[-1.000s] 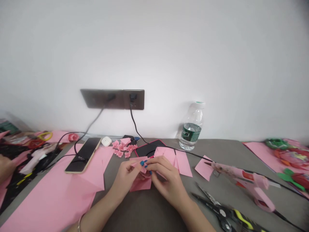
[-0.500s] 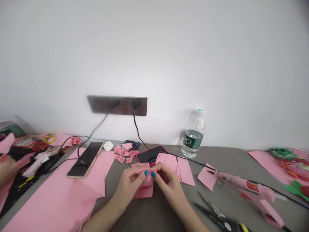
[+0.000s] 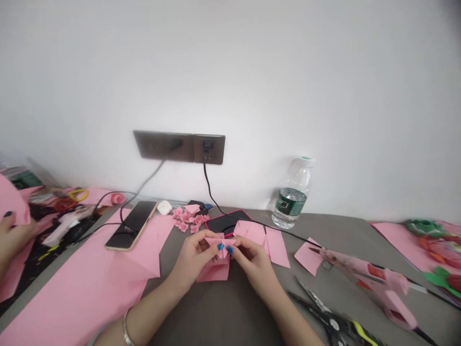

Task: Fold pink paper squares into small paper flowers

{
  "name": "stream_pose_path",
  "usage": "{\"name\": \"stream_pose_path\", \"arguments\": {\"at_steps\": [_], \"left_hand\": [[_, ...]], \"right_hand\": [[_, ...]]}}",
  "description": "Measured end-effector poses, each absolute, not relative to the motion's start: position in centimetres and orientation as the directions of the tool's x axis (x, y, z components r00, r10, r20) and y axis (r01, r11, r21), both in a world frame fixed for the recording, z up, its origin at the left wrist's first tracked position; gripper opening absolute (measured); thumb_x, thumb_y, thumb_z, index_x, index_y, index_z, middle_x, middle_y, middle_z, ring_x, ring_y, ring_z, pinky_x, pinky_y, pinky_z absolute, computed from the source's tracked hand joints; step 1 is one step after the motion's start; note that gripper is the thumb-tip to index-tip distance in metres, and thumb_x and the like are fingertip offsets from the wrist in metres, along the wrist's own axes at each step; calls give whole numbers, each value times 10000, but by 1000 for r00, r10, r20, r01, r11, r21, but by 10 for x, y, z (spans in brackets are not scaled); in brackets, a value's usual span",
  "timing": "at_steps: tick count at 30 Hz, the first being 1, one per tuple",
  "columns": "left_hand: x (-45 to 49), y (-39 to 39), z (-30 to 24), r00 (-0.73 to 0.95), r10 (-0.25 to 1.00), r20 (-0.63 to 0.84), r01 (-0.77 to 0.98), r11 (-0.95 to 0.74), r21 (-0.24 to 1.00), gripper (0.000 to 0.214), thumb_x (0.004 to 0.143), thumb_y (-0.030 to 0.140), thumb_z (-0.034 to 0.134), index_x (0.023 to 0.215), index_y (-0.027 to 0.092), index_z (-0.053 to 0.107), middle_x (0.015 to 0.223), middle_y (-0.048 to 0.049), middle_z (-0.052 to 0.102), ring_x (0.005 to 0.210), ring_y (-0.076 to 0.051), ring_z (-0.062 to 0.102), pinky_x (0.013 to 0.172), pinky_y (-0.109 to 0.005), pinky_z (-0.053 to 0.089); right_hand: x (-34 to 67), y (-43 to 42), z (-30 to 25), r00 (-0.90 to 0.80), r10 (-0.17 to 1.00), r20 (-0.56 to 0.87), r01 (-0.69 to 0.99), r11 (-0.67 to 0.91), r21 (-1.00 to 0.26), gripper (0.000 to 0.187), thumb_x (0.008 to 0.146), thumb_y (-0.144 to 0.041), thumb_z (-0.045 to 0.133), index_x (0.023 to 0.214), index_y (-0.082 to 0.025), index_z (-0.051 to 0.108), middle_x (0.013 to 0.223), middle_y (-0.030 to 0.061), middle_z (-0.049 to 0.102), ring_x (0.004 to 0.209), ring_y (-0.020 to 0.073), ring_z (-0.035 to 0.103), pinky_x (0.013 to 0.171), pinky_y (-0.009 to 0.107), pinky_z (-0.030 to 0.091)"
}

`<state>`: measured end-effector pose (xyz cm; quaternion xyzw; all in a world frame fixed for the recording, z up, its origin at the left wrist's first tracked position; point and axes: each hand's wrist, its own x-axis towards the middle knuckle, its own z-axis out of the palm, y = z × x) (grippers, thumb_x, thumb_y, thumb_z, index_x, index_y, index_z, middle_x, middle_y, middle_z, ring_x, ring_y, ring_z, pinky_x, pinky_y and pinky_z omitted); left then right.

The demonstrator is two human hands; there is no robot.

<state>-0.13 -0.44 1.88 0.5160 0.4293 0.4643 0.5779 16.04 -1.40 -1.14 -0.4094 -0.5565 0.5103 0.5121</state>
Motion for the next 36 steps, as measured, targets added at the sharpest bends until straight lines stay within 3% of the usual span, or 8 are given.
{"name": "stream_pose_path", "arguments": {"at_steps": [12,24,28,36], "left_hand": [[-2,-3,13,210,977,-42,-137,72,988,251,720,382,764,792,143,736,602,-5,658,523,-125,600,545,-229,530],[-3,-3,19,219,976,-6,-79,24,997,252,699,382,770,780,147,731,619,-8,660,515,-129,599,534,-242,534],[-2,-4,23,246,969,8,-42,2,999,235,707,379,756,754,149,734,611,-15,665,511,-130,593,533,-242,528],[-3,-3,22,243,970,4,-28,3,1000,207,703,358,759,758,159,742,651,-33,696,592,-163,633,556,-251,546]], "right_hand": [[162,-12,-12,-155,974,163,-130,144,-981,325,766,-495,710,761,-185,611,712,11,608,693,172,569,654,288,462],[166,-12,-7,-225,972,68,-161,32,-986,272,735,-435,760,778,-182,671,762,31,714,750,197,653,715,317,502],[168,-12,-4,-286,956,60,-160,14,-987,239,755,-403,747,735,-179,667,733,21,711,729,186,651,703,302,492],[168,-12,-3,-244,969,38,-138,4,-990,286,708,-440,774,711,-179,656,708,11,696,691,178,641,669,292,489]]}}
